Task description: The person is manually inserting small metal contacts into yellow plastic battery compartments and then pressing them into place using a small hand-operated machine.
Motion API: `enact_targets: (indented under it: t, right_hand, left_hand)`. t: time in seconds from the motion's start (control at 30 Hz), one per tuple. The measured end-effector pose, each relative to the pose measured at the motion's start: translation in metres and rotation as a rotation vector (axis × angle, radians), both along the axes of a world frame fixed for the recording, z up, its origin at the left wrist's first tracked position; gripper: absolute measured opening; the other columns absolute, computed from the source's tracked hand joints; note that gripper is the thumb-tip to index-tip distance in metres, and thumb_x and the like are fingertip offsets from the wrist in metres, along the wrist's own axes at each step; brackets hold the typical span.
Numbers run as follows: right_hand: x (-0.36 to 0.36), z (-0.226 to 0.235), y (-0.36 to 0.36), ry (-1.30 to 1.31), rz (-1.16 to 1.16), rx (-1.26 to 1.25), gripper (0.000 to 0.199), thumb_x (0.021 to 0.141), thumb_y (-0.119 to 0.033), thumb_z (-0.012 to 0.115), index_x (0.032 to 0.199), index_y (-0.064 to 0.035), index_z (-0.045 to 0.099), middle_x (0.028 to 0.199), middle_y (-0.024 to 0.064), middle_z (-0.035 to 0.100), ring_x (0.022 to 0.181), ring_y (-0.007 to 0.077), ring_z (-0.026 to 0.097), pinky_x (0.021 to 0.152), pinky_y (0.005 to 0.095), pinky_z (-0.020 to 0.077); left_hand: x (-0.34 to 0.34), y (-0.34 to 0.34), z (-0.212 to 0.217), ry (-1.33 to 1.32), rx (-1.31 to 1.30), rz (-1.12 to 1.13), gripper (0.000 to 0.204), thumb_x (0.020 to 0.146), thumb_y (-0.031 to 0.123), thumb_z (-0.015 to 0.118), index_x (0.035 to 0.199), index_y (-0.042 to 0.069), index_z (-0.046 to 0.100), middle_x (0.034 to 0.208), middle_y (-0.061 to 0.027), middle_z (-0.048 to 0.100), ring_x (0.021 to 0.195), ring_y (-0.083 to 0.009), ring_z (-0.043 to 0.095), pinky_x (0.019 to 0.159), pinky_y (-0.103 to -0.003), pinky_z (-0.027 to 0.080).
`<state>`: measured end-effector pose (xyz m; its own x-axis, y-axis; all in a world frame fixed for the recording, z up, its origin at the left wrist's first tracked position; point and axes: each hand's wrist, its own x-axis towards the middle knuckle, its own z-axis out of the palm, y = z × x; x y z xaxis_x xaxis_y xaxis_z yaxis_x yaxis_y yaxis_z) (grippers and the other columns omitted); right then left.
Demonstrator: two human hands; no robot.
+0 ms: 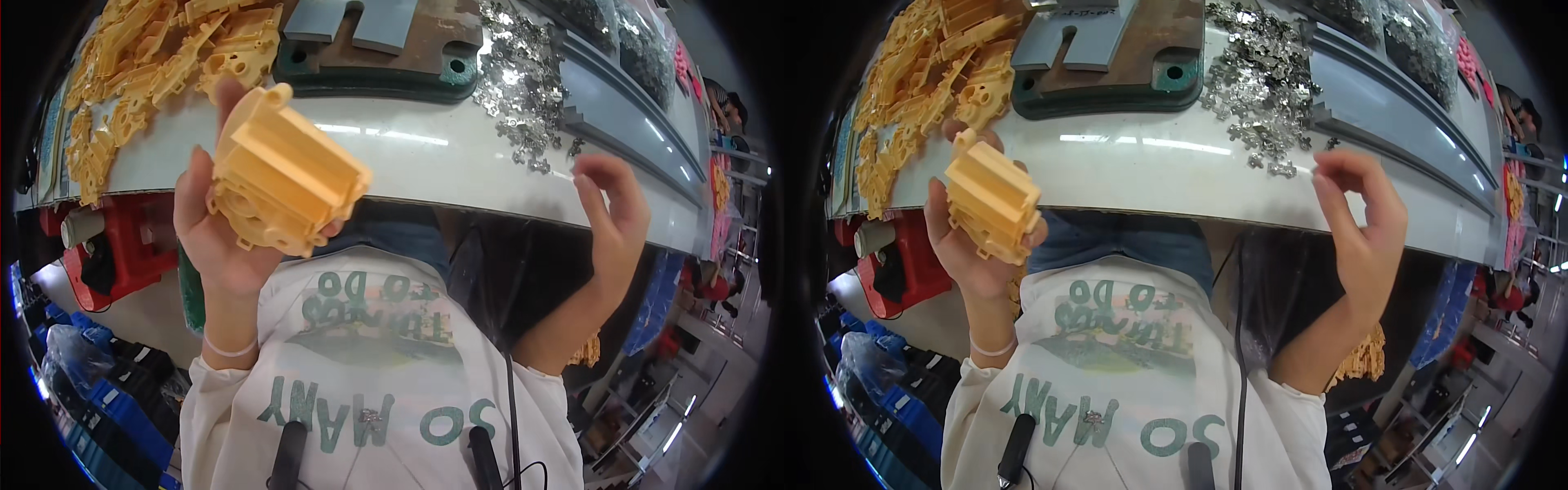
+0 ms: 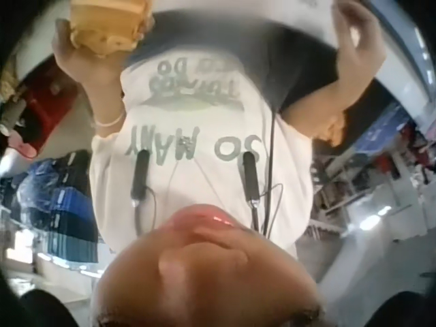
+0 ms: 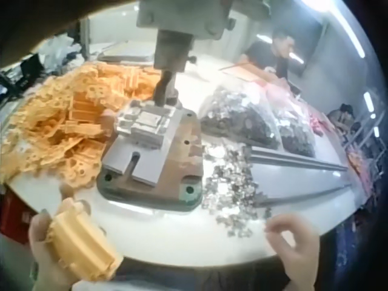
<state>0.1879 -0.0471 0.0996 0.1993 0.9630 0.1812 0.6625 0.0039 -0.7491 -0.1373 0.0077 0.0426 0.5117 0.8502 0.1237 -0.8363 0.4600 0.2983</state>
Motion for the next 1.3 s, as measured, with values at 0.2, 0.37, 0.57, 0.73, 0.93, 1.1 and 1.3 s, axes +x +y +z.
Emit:
enact_targets:
  t: [0.2, 0.37, 0.57, 0.73, 0.93, 1.1, 1.3]
  right_hand:
    - [-0.016, -0.013, 0.037, -0.356, 0.12, 0.117, 0.013, 0.078, -0.002, 0.062, 0.09, -0.0059, 0.065, 0.081, 0.0063, 0.059, 0.074, 0.0203, 0.056, 0.066, 0.0302, 0.0444]
    - [-0.016, -0.02, 0.05, -0.541, 0.216, 0.08, 0.011, 0.079, -0.006, 0.061, 0.088, -0.0089, 0.066, 0.082, 0.0059, 0.058, 0.078, 0.0253, 0.055, 0.068, 0.0352, 0.0451]
    - [-0.014, -0.023, 0.059, -0.529, 0.222, 0.08, 0.01, 0.079, -0.006, 0.061, 0.087, -0.0073, 0.066, 0.082, 0.0071, 0.058, 0.077, 0.0261, 0.056, 0.069, 0.0338, 0.0455]
    - [-0.012, -0.015, 0.06, -0.32, 0.107, 0.22, 0.009, 0.08, -0.003, 0.06, 0.088, -0.0013, 0.064, 0.084, 0.0072, 0.06, 0.077, 0.0173, 0.057, 0.068, 0.0282, 0.0448]
    - [-0.015, -0.011, 0.055, -0.377, -0.035, 0.387, 0.01, 0.078, -0.003, 0.064, 0.087, 0.0002, 0.066, 0.08, 0.0045, 0.061, 0.071, 0.0115, 0.054, 0.067, 0.0233, 0.0426]
    - [-0.015, -0.014, 0.057, -0.188, -0.093, 0.288, 0.008, 0.08, -0.004, 0.063, 0.085, 0.0005, 0.067, 0.079, 0.0044, 0.062, 0.067, 0.0103, 0.055, 0.065, 0.0222, 0.0433]
    - [-0.022, -0.022, 0.056, -0.117, -0.193, 0.34, 0.009, 0.082, -0.002, 0.061, 0.089, 0.0004, 0.066, 0.08, 0.0053, 0.063, 0.071, 0.0118, 0.06, 0.066, 0.0249, 0.047]
  left_hand:
    - [0.03, -0.001, 0.018, 0.062, -0.197, -0.084, 0.063, 0.088, 0.03, 0.046, 0.143, 0.019, 0.018, 0.146, -0.0119, 0.02, 0.126, -0.0419, 0.033, 0.074, -0.058, 0.048]
    - [0.031, 0.004, 0.017, 0.072, -0.043, -0.194, 0.072, 0.087, 0.032, 0.046, 0.146, 0.022, 0.007, 0.15, -0.0212, 0.003, 0.124, -0.0544, 0.031, 0.076, -0.061, 0.051]
    - [0.037, 0.005, 0.015, 0.124, -0.028, -0.246, 0.069, 0.089, 0.041, 0.042, 0.146, 0.023, 0.007, 0.149, -0.0231, 0.003, 0.119, -0.0564, 0.037, 0.073, -0.057, 0.053]
    - [0.049, 0.005, 0.019, 0.013, -0.077, -0.123, 0.059, 0.095, 0.039, 0.034, 0.146, 0.023, 0.008, 0.15, -0.0181, 0.01, 0.12, -0.058, 0.034, 0.075, -0.055, 0.053]
    - [0.066, 0.004, 0.034, 0.042, -0.217, -0.043, 0.058, 0.096, 0.036, 0.032, 0.146, 0.015, 0.013, 0.15, -0.012, 0.017, 0.12, -0.0518, 0.038, 0.078, -0.049, 0.053]
    - [0.066, 0.001, 0.027, 0.343, -0.009, 0.048, 0.058, 0.095, 0.036, 0.032, 0.144, 0.007, 0.019, 0.147, -0.0128, 0.024, 0.117, -0.0474, 0.045, 0.081, -0.044, 0.053]
    - [0.063, -0.005, 0.027, 0.432, -0.047, 0.06, 0.057, 0.093, 0.035, 0.032, 0.141, 0.004, 0.026, 0.145, -0.0168, 0.028, 0.114, -0.0486, 0.047, 0.081, -0.043, 0.052]
